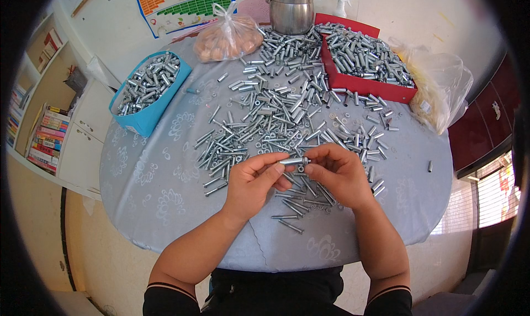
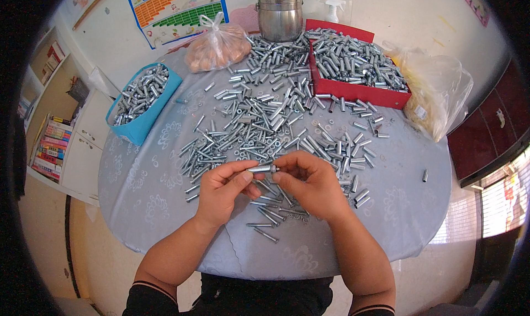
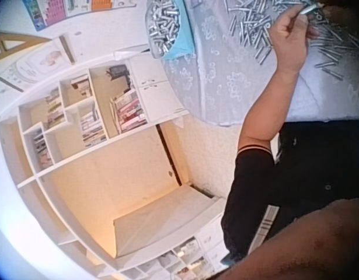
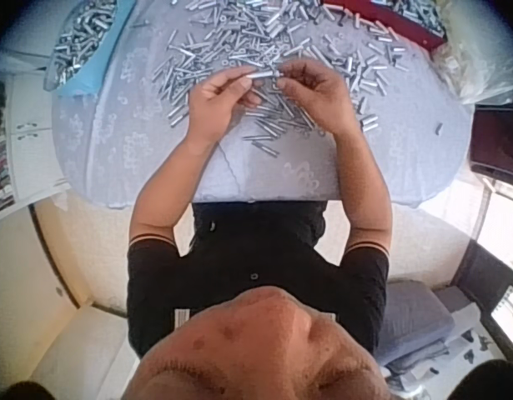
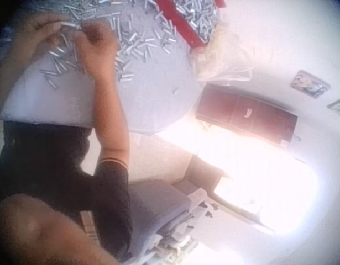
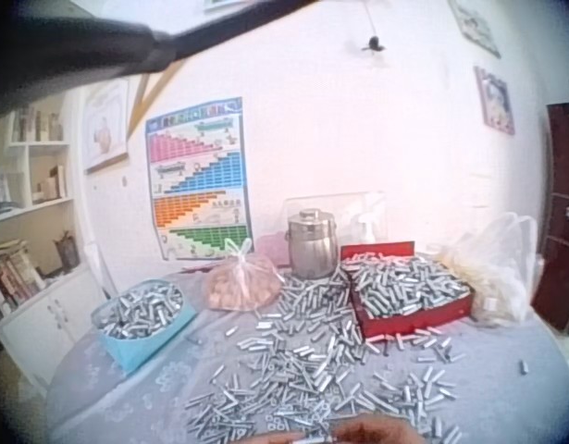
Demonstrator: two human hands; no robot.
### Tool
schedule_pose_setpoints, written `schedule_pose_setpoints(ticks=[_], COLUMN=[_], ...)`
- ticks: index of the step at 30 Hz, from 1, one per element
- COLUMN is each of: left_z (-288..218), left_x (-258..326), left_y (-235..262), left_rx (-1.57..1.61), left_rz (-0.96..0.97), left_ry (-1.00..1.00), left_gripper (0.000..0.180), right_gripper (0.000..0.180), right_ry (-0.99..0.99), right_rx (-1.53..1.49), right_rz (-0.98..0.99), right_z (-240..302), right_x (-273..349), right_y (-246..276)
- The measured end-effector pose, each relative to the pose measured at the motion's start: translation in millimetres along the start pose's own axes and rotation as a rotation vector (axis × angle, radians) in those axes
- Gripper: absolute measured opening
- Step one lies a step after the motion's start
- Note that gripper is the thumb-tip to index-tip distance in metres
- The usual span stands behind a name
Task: The person repeatedly picks up metal bolts and washers from a table, threads the washers onto the bolts by hand, and places the assembled units back onto the table. The process is continuous and repetitive throughout the clip.
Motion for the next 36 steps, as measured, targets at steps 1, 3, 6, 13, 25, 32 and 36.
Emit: schedule_pose_setpoints(ticks=[1,3,6,13,25,32,36], left_z=[0,-1,-1,2,-5,-10,-11], left_x=[0,1,0,2,6,2,2], left_y=[0,-1,-2,-2,-4,7,9], left_rx=[0.002,-0.001,0.006,-0.025,-0.077,-0.046,-0.043], left_rz=[-0.001,-0.007,-0.003,-0.002,0.003,-0.228,-0.261], left_ry=[0.0,0.002,0.002,0.005,0.007,-0.269,-0.268], left_gripper=[0.026,0.026,0.026,0.026,0.034,0.034,0.033], right_gripper=[0.014,0.016,0.017,0.016,0.015,0.019,0.034], right_ry=[-0.043,-0.08,0.004,-0.053,-0.07,-0.196,0.118], right_rx=[0.034,0.104,0.011,-0.005,-0.042,0.129,-0.498], right_rz=[0.022,0.049,0.021,0.03,0.022,0.324,-0.223], right_z=[-2,-4,-2,-2,2,11,36], right_x=[1,0,-1,0,-1,1,-18], right_y=[2,7,4,4,14,29,18])
Point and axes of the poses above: each hand's wrist, its own x-axis away from the middle knuckle, its own y-axis out of the back of the hand, z = x × y, the point moved 3 cm from there along -x, towards the middle knuckle, and after that the axes turned 8 degrees about x, right-handed, at the moved point
